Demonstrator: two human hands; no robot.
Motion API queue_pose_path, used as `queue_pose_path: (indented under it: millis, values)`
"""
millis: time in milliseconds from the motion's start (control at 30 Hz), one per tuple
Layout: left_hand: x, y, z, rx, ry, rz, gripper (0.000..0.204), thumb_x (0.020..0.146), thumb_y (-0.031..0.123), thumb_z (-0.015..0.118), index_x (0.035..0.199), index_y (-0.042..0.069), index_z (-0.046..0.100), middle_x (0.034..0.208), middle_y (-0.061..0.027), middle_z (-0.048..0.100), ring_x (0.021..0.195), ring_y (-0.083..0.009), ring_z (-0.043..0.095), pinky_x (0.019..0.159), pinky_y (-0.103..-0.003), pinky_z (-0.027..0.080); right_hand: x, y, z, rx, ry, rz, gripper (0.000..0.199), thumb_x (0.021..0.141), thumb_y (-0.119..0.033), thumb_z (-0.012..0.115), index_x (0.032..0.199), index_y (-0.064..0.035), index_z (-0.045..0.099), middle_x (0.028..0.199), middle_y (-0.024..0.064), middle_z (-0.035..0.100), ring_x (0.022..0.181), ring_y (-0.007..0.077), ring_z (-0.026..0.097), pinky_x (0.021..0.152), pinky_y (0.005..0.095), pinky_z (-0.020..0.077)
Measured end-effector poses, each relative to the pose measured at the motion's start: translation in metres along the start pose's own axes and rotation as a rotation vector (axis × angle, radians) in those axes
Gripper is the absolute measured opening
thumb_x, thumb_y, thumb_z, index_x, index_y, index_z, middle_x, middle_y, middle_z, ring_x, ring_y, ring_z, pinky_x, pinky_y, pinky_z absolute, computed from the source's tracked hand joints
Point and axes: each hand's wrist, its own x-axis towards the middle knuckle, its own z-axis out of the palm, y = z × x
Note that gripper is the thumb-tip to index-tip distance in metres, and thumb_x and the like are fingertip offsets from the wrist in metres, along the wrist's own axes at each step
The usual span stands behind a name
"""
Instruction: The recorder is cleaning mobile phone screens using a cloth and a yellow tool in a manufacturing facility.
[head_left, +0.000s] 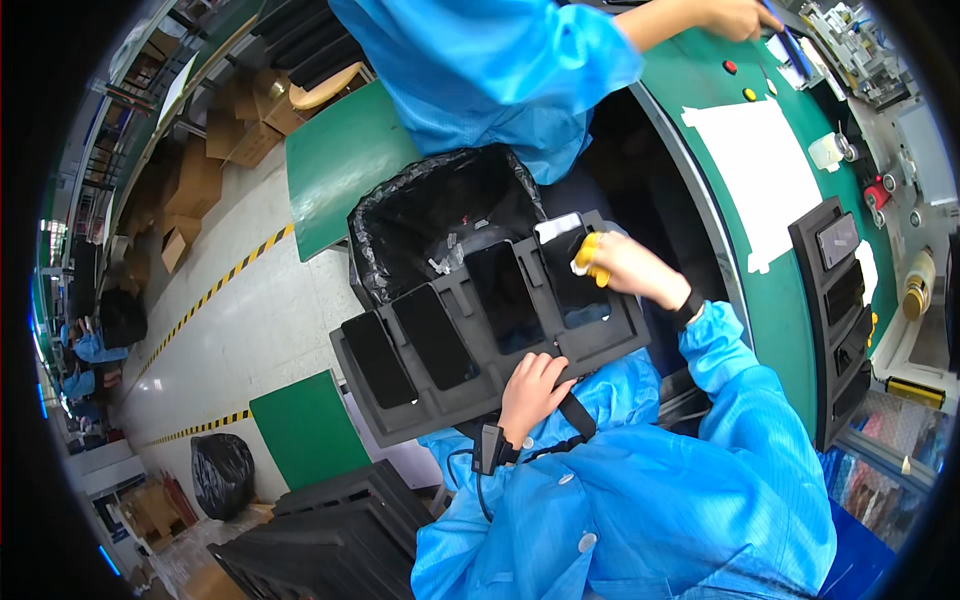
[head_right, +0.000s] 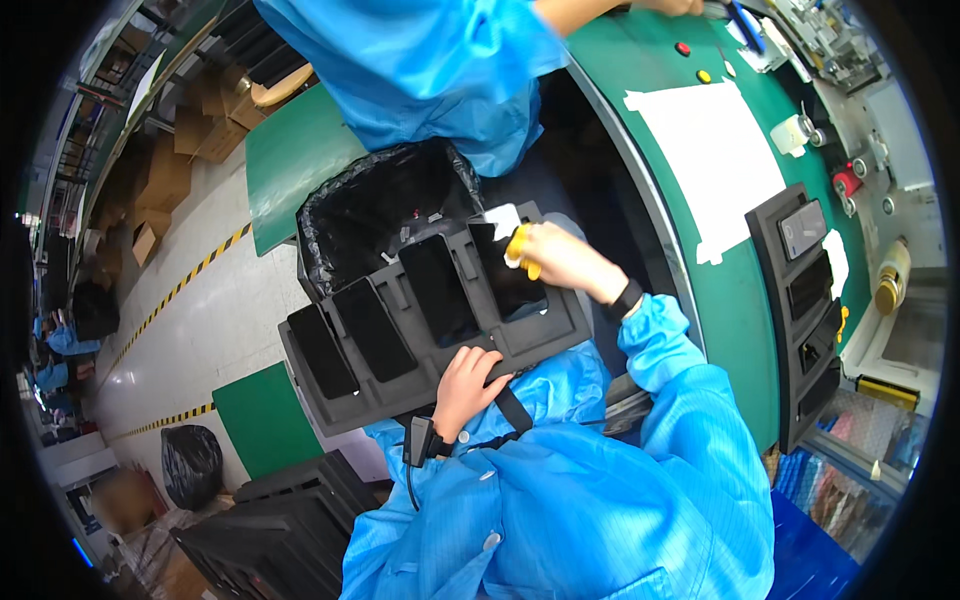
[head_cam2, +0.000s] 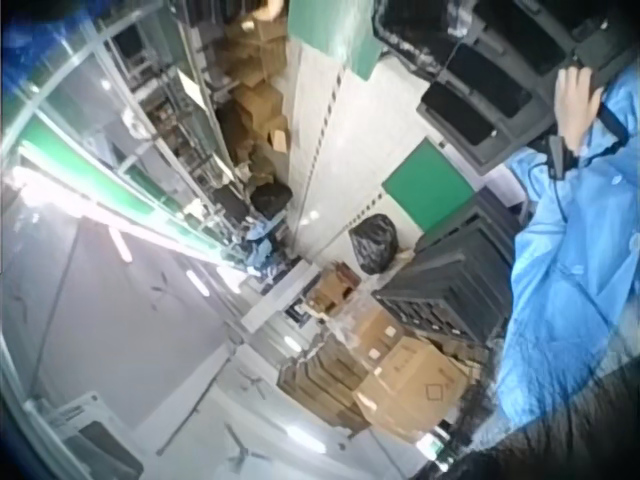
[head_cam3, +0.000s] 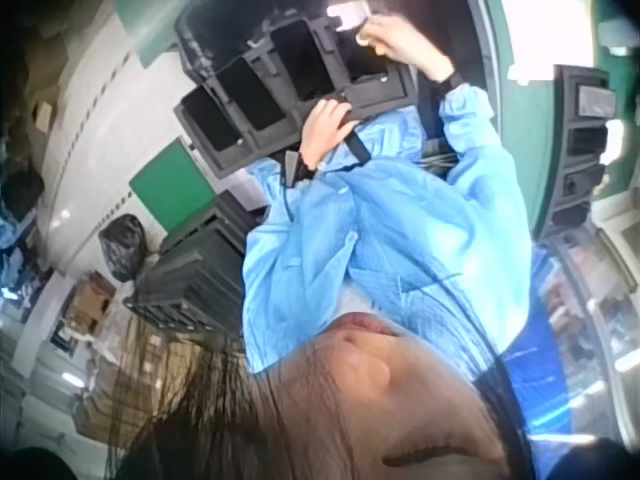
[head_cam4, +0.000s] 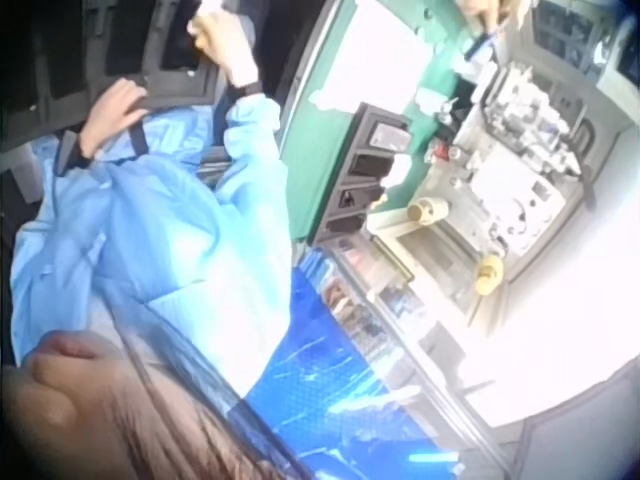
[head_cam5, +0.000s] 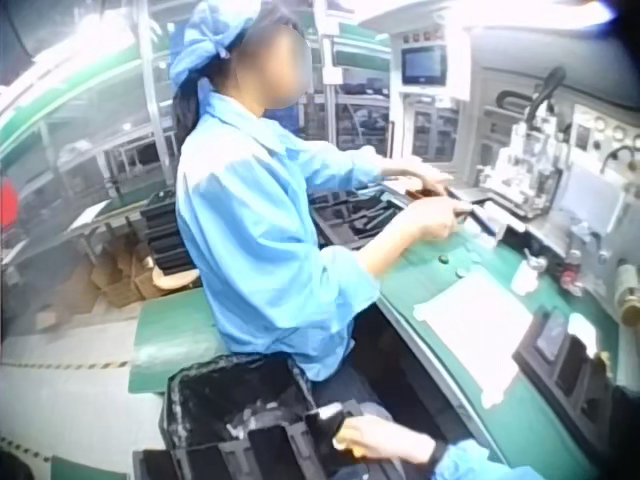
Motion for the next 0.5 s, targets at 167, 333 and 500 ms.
queue_pose_path:
  millis: [167, 333, 500]
  values:
    - [0.002, 0.001, 0.002, 0.006, 0.010, 0.016, 0.032, 0.076, 0.022, 0.073, 0.100, 0.006, 0.060, 0.086, -0.0077, 0.053, 0.083, -0.0281, 0.052, 0.073, -0.037, 0.047, 0.032, 0.030, -0.002, -0.034, 0.347, 0.086, 0.023, 0.076, -0.001, 0.064, 0.099, -0.0043, 0.063, 0.096, 0.0148, 0.062, 0.093, 0.0334, 0.059, 0.082, 0.0402, 0.0472]
    - [0.004, 0.001, 0.001, -0.016, 0.021, 0.006, 0.031, 0.075, 0.021, 0.074, 0.098, 0.005, 0.061, 0.087, -0.0080, 0.055, 0.083, -0.0283, 0.053, 0.073, -0.037, 0.047, 0.033, 0.039, -0.022, 0.021, 0.539, 0.204, 0.017, 0.080, -0.004, 0.066, 0.096, -0.0024, 0.062, 0.093, 0.0140, 0.062, 0.087, 0.0328, 0.061, 0.076, 0.0376, 0.0494]
    - [0.002, 0.001, 0.000, -0.010, 0.015, -0.017, 0.031, 0.073, 0.019, 0.076, 0.096, 0.004, 0.062, 0.086, -0.0082, 0.056, 0.084, -0.0285, 0.054, 0.073, -0.037, 0.047, -0.013, -0.006, -0.005, 0.042, 0.123, 0.078, 0.020, 0.078, -0.004, 0.068, 0.098, -0.0056, 0.064, 0.095, 0.0122, 0.063, 0.091, 0.0325, 0.059, 0.082, 0.0395, 0.0472]
